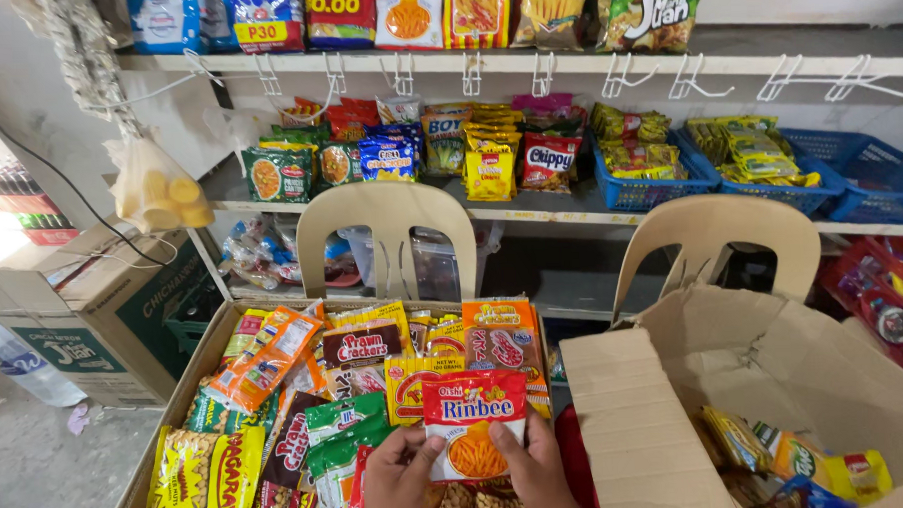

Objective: The person unpacks various snack items from a cardboard box and places them onto wire shelves in a small store. They handle multiple packets of chips and crackers, arranging them on hooks and in baskets on the shelves.

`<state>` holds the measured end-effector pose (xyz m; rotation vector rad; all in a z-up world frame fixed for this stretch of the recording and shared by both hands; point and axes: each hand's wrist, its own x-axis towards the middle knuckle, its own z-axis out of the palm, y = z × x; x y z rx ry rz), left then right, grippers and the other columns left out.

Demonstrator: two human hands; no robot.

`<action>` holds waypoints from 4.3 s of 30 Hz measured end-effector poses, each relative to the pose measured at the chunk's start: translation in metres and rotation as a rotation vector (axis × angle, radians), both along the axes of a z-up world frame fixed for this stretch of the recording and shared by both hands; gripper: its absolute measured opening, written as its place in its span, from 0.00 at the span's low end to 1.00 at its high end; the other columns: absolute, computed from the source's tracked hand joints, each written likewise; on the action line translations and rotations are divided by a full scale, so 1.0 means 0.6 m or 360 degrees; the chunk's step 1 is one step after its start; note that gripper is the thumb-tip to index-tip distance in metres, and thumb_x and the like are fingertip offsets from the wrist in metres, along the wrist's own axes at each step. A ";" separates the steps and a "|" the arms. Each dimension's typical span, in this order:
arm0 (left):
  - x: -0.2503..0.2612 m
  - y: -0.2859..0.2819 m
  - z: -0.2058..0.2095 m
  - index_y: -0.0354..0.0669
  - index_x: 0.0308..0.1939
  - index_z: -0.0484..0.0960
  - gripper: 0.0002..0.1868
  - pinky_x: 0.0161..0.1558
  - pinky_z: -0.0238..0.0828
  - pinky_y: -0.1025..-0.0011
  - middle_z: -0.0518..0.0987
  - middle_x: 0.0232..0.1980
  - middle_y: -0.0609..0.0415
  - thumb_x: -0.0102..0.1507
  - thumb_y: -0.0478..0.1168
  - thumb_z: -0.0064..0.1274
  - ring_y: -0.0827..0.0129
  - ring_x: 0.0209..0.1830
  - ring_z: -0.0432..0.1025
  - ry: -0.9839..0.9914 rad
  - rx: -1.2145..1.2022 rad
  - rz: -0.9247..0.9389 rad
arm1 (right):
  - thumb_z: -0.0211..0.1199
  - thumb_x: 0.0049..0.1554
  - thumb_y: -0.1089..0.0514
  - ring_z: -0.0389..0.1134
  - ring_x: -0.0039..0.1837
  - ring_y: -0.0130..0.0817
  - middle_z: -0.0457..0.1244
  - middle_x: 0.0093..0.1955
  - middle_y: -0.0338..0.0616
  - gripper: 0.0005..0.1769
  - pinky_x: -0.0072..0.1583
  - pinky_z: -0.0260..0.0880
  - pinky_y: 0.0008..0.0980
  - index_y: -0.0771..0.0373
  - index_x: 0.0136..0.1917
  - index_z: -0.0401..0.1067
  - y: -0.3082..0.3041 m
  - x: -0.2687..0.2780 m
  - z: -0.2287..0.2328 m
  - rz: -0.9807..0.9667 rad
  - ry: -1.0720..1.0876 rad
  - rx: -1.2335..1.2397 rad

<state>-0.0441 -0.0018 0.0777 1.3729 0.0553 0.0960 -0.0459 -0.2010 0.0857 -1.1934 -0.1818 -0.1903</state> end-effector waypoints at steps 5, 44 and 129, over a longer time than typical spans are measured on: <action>-0.034 0.017 0.014 0.33 0.40 0.88 0.08 0.33 0.69 0.74 0.82 0.30 0.54 0.60 0.36 0.64 0.79 0.30 0.71 -0.0048 0.0412 0.0028 | 0.62 0.60 0.54 0.68 0.57 0.29 0.68 0.58 0.45 0.25 0.60 0.70 0.34 0.68 0.67 0.66 -0.005 -0.038 0.041 0.0057 0.0285 -0.0039; 0.835 -0.402 0.665 0.31 0.52 0.76 0.20 0.50 0.72 0.57 0.82 0.44 0.36 0.60 0.37 0.62 0.45 0.46 0.77 -0.1089 0.0517 0.0602 | 0.66 0.53 0.61 0.69 0.52 0.61 0.67 0.49 0.61 0.30 0.54 0.69 0.51 0.71 0.65 0.60 -0.227 0.730 0.670 -0.1762 -0.0780 -0.1187; 0.020 -0.074 0.111 0.38 0.52 0.80 0.12 0.46 0.77 0.72 0.84 0.46 0.51 0.65 0.33 0.52 0.69 0.43 0.80 -0.0438 0.0317 -0.0080 | 0.61 0.59 0.66 0.69 0.55 0.30 0.67 0.53 0.46 0.15 0.57 0.71 0.30 0.67 0.60 0.69 0.064 0.027 0.072 -0.0275 -0.0129 -0.0582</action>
